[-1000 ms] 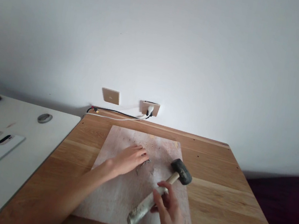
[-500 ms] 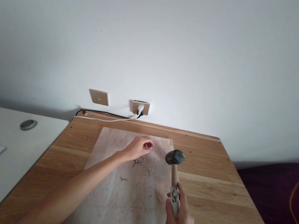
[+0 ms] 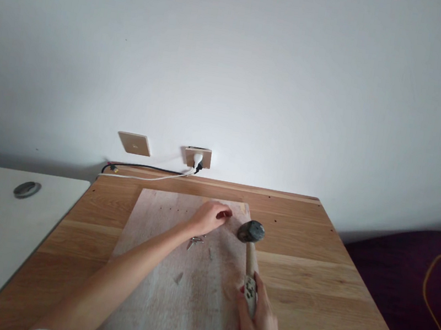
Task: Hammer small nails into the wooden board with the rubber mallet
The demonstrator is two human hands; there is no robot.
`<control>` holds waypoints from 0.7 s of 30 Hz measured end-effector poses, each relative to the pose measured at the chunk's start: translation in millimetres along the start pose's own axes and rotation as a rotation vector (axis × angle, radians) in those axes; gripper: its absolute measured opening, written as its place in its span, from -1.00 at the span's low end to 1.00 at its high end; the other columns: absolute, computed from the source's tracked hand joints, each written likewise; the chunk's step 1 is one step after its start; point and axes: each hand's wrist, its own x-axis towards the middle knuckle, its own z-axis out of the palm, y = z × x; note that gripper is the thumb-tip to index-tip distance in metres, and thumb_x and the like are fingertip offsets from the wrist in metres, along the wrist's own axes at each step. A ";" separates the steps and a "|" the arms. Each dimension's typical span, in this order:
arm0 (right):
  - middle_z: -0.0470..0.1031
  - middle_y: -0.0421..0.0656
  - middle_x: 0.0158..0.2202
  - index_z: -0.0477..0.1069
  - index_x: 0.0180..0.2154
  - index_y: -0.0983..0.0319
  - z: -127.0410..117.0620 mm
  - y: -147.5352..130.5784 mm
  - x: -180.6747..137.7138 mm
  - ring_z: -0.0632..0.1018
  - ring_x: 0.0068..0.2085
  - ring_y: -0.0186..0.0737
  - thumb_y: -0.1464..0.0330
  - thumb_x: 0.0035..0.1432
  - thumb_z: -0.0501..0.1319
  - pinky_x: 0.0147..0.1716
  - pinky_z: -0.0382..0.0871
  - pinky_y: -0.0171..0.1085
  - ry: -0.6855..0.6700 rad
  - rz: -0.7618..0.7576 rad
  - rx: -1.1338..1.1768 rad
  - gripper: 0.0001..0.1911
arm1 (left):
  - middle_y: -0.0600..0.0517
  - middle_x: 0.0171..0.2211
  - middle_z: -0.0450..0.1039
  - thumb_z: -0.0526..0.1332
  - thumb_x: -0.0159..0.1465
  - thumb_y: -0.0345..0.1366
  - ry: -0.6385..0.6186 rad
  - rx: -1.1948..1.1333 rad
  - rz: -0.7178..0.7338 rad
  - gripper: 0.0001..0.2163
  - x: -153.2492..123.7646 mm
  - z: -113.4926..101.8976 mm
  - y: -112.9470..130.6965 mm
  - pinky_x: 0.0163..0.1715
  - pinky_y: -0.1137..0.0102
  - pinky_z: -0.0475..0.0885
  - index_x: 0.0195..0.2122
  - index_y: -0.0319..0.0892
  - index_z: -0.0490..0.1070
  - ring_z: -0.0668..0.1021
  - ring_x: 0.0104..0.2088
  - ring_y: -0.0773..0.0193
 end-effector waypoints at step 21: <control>0.25 -0.43 -0.76 0.23 0.32 0.38 -11.7 -44.0 36.7 0.39 -0.73 -0.23 -0.15 0.29 0.04 -0.72 0.25 -0.34 -0.218 -0.045 0.059 -0.14 | 0.04 -0.27 0.66 0.30 0.23 -0.47 0.011 -0.056 -0.056 -0.71 -0.8 0.9 4.0 -0.25 0.44 0.47 -0.02 -0.14 0.56 0.64 -0.30 0.26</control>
